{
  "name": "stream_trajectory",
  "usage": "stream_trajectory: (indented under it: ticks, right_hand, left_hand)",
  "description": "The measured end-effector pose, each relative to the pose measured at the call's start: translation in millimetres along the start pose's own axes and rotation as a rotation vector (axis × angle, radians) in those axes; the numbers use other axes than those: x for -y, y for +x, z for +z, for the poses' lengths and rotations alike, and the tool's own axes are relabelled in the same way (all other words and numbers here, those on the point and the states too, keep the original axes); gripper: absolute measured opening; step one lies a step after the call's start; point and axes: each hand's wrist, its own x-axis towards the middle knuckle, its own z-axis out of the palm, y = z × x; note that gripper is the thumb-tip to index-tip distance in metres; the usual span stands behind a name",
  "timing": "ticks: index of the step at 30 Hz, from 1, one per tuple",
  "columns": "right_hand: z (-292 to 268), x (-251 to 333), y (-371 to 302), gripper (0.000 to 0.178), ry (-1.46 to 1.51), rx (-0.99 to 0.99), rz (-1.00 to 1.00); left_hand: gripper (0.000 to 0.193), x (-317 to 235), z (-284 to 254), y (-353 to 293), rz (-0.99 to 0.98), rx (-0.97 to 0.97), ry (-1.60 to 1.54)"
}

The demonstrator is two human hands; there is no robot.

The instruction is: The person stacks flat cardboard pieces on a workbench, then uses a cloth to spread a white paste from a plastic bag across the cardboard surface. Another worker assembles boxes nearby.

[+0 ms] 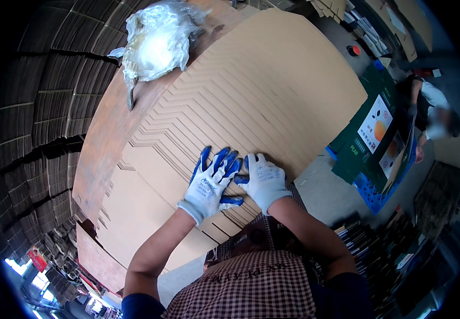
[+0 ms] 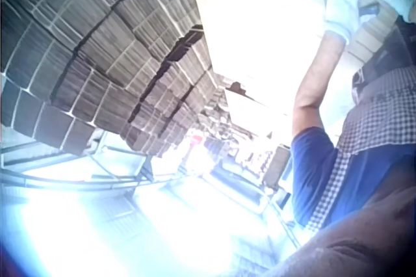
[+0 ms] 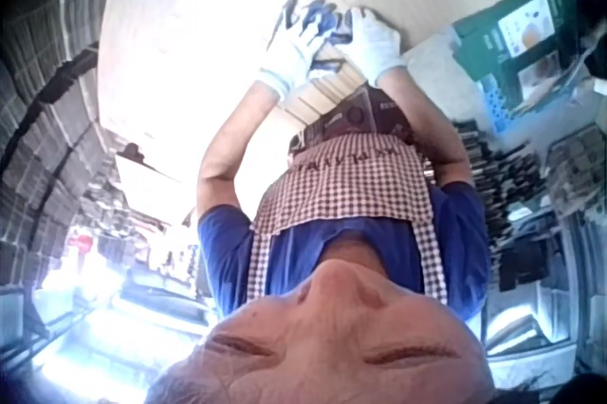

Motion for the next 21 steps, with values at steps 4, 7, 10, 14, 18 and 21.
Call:
stream_trajectory:
  ticks: [4,7,10,14,18,21]
  right_hand:
    - [0.9,4.1,-0.1,0.053,-0.033,0.034,0.026]
    - [-0.8,2.8,5.2,0.053,-0.046,0.046,0.024]
    - [-2.9,4.5,4.8,0.06,-0.017,0.074,0.071]
    - [-5.5,8.7,4.6,0.065,-0.017,0.079,0.113]
    - [-3.5,6.3,6.3,0.065,0.018,0.089,0.109]
    - [0.1,3.9,6.5,0.066,0.011,0.065,0.102]
  left_hand:
    - [0.103,-6.3,-6.3,-9.3,-0.02,0.005,0.004]
    - [0.102,-5.6,-2.3,-17.8,-0.037,0.008,-0.005]
    - [0.102,-4.6,-2.4,-20.6,-0.047,0.014,0.003]
    - [0.102,-4.0,-1.0,-28.4,-0.04,0.017,0.015]
    - [0.101,-7.0,-0.9,-31.9,-0.054,0.017,0.019]
    - [0.102,-6.5,0.1,-37.0,-0.045,0.03,0.032]
